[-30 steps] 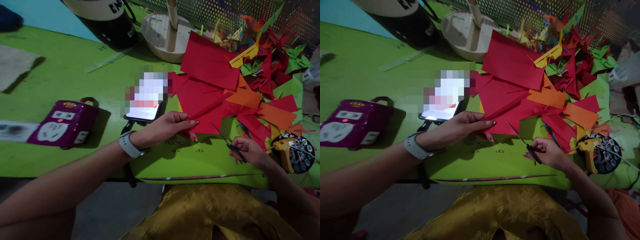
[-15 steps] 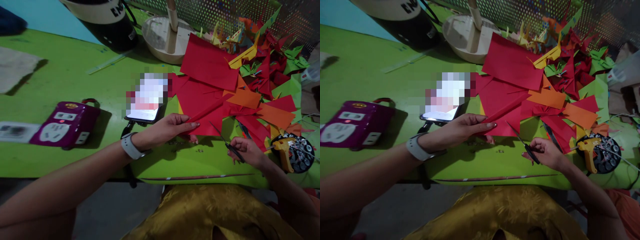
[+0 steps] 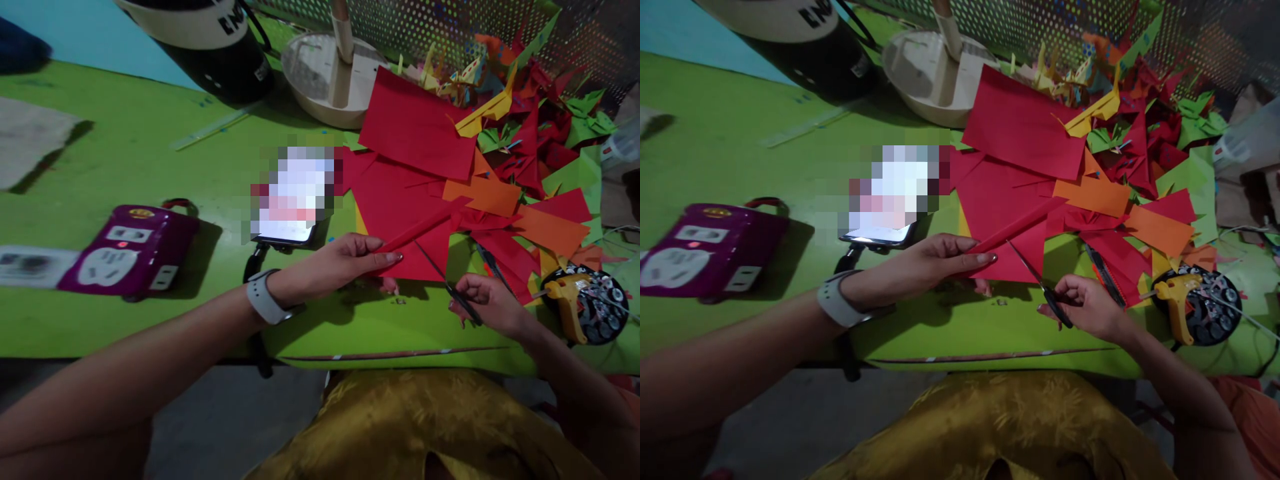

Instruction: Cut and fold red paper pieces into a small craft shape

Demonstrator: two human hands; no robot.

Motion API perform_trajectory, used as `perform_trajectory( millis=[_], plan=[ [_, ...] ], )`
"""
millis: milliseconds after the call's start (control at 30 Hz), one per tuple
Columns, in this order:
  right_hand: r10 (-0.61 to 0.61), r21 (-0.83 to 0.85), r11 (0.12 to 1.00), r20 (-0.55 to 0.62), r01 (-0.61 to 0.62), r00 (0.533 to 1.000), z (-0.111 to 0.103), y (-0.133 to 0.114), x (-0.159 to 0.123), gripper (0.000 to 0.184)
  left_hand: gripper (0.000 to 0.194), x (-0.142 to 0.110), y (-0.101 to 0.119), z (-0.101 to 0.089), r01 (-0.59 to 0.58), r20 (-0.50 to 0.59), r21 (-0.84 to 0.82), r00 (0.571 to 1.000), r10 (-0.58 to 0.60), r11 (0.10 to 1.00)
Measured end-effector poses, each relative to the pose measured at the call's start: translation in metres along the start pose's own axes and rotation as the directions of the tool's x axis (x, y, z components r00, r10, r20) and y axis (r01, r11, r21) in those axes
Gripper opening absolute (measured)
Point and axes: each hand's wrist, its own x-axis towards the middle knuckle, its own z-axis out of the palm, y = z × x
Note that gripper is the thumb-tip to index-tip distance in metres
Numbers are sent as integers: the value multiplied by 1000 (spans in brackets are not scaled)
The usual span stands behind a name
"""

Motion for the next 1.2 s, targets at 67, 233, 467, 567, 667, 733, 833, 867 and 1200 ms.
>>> perform_trajectory(
  millis=[67, 233, 467, 567, 667, 733, 833, 867, 1200],
  plan=[
    [-10, -4, 1000, -3, 10, 1000, 0, 1, 0, 64, 45, 0, 0, 1, -1, -4, 5, 1000, 1, 1000],
    [-22, -1, 1000, -20, 22, 1000, -1, 3, 0, 63, 42, -1, -1, 0, -4, 7, 10, 1000, 4, 1000],
    [-32, -23, 999, -9, 32, 999, -1, 2, 0, 62, 39, -1, -2, 1, -6, 10, 24, 1000, 6, 1000],
    [-24, -23, 999, -4, 24, 1000, -1, 3, 0, 62, 40, 0, -2, 2, 2, 2, 32, 1000, -2, 999],
    [-30, -21, 999, -5, 30, 1000, -2, 5, 0, 62, 43, 0, -2, 2, 14, -4, 26, 1000, -13, 1000],
    [-27, -22, 999, -1, 27, 1000, -2, 5, 0, 61, 44, 0, -2, 2, 25, -2, 11, 1000, -25, 1000],
    [-20, -15, 1000, 1, 20, 1000, -1, 4, -1, 61, 43, 0, -3, 1, 33, 4, -31, 999, -33, 999],
    [-20, -13, 1000, 2, 20, 1000, -1, 3, -1, 61, 41, 0, -4, 1, 34, 7, -44, 999, -34, 998],
    [-18, -12, 1000, -5, 18, 1000, -1, -1, -2, 62, 38, 1, -5, 1, 16, 1, -16, 1000, -16, 1000]
  ],
)
